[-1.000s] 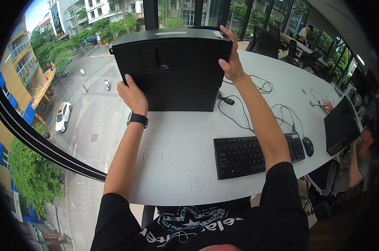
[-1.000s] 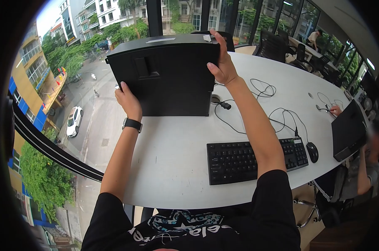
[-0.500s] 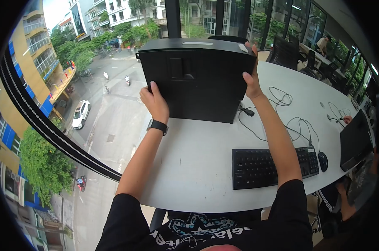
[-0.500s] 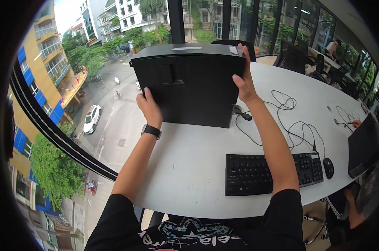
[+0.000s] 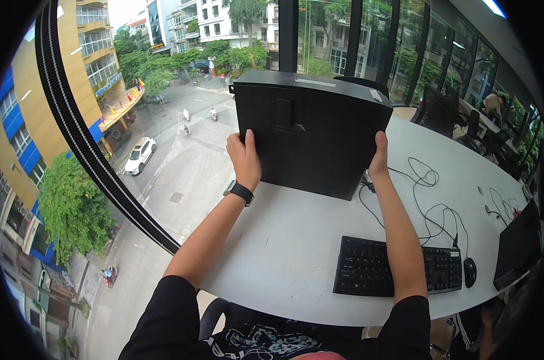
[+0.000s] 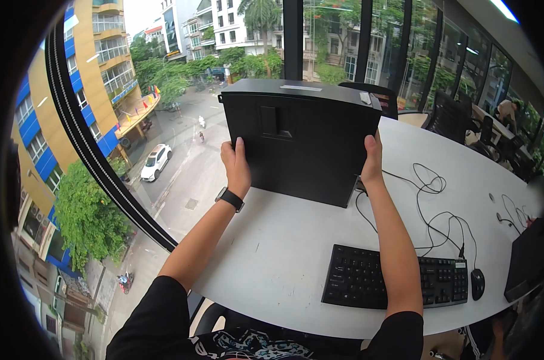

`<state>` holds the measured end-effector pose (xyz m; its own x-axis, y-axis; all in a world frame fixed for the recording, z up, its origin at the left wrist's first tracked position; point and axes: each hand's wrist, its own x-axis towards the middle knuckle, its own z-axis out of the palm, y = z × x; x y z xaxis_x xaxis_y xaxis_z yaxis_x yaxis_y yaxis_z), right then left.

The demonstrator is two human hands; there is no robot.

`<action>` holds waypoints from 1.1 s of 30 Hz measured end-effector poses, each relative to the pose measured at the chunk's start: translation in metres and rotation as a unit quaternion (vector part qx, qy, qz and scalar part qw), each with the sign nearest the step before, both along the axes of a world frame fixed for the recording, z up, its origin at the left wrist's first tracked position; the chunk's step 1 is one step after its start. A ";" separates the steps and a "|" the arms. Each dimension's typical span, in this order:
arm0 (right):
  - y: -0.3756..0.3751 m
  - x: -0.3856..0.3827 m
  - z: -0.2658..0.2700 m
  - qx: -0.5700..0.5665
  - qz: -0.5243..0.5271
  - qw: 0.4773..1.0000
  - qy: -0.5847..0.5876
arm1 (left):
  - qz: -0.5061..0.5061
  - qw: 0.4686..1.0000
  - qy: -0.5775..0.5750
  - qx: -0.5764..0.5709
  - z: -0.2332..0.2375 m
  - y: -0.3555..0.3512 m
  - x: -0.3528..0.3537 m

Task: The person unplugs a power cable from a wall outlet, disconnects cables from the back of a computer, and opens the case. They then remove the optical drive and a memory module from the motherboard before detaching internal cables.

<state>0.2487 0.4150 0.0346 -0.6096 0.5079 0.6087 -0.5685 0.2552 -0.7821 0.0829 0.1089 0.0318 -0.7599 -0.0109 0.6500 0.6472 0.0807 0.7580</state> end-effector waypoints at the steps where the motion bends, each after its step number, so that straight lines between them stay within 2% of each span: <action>1: -0.004 0.001 0.003 0.007 -0.012 1.000 0.007 | -0.006 1.000 0.003 -0.001 0.001 0.000 -0.001; 5: -0.034 0.011 0.030 0.046 -0.045 0.997 0.042 | -0.014 0.999 0.029 -0.019 0.000 -0.006 -0.003; 10: -0.035 0.012 0.030 0.044 -0.019 0.998 0.036 | -0.031 0.997 0.062 -0.021 -0.002 -0.006 -0.011; 14: -0.037 0.016 0.029 0.066 -0.057 0.996 0.015 | -0.040 0.993 0.113 0.014 0.047 -0.016 0.011; 16: -0.035 0.016 0.029 0.068 -0.045 0.997 0.016 | 0.017 0.972 0.230 -0.040 0.072 -0.016 0.017; 19: -0.037 0.016 0.027 0.063 -0.032 0.997 0.004 | 0.042 0.957 0.266 -0.110 0.099 -0.003 0.045; 21: -0.039 0.019 0.029 0.069 -0.028 0.997 -0.007 | 0.067 0.956 0.258 -0.126 0.099 0.009 0.050; 23: -0.043 0.019 0.031 0.067 -0.066 0.995 -0.013 | 0.135 0.941 0.265 -0.163 0.100 0.016 0.049; 26: -0.043 0.020 0.033 0.107 -0.052 0.993 0.006 | 0.138 0.929 0.307 -0.153 0.098 0.011 0.035; 29: -0.054 0.030 0.038 0.084 -0.060 0.995 -0.015 | 0.132 0.922 0.332 -0.150 0.101 0.009 0.033; 33: -0.050 0.026 0.034 0.086 -0.057 0.995 -0.002 | 0.116 0.929 0.311 -0.162 0.106 0.001 0.039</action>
